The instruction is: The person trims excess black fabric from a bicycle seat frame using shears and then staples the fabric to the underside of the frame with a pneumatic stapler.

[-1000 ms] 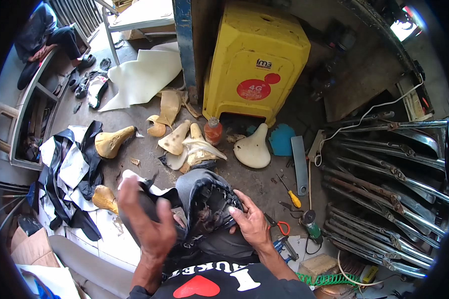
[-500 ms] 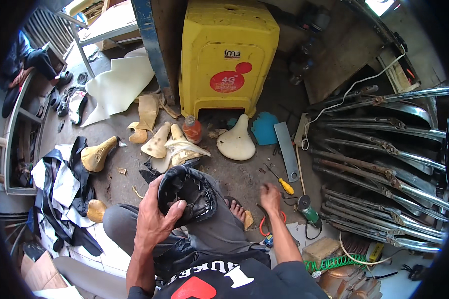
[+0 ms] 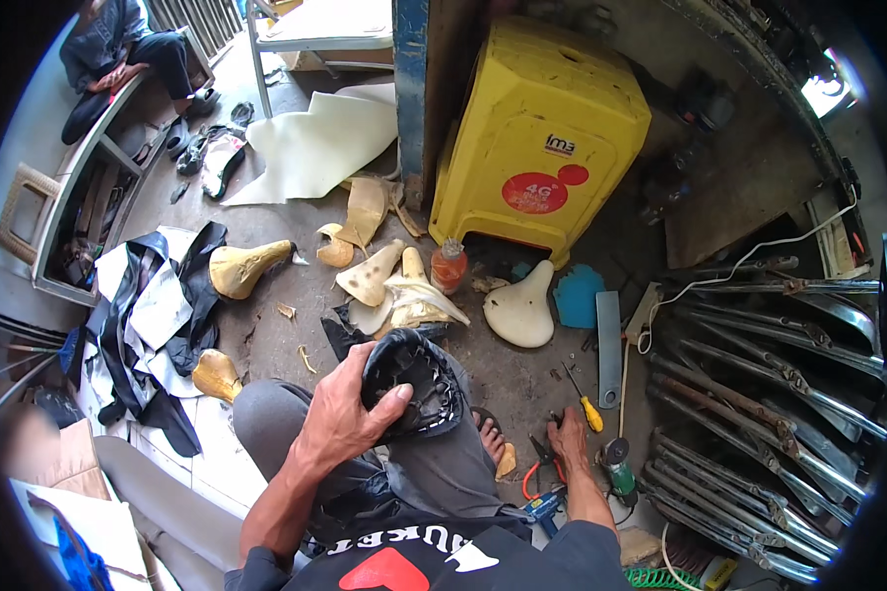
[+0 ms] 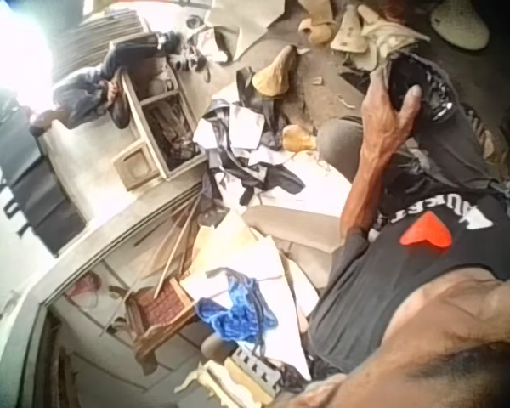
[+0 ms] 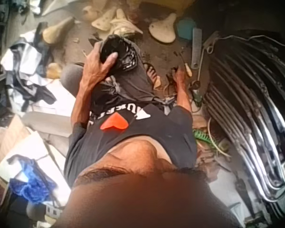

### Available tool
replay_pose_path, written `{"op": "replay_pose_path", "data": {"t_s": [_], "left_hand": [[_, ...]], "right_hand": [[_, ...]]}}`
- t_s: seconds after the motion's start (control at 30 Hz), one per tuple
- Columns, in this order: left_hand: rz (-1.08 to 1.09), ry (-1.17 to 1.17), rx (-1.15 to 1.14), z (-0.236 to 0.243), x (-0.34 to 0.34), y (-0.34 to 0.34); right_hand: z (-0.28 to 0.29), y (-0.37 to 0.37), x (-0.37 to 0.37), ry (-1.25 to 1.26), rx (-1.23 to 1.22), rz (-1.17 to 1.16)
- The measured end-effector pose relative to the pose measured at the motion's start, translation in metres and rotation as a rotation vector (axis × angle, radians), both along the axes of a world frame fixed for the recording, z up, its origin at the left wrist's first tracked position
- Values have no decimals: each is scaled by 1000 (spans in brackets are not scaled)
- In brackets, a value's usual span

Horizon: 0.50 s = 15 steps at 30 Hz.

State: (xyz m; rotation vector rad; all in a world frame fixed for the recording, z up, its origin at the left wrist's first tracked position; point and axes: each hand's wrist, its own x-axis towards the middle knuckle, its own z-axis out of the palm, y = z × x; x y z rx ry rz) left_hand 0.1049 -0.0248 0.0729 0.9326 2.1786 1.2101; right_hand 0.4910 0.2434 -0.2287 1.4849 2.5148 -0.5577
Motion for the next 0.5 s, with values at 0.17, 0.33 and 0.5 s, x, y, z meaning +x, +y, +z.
{"op": "replay_pose_path", "data": {"t_s": [0.17, 0.33, 0.5], "left_hand": [[-28, 36, -33, 0, 1, -1], [-39, 117, -12, -12, 2, -4], [-42, 119, 22, -12, 9, -3]], "right_hand": [[93, -28, -105, 842, -598, -318], [246, -70, -181, 738, -28, 447], [285, -97, -199, 573, 75, 450]]}}
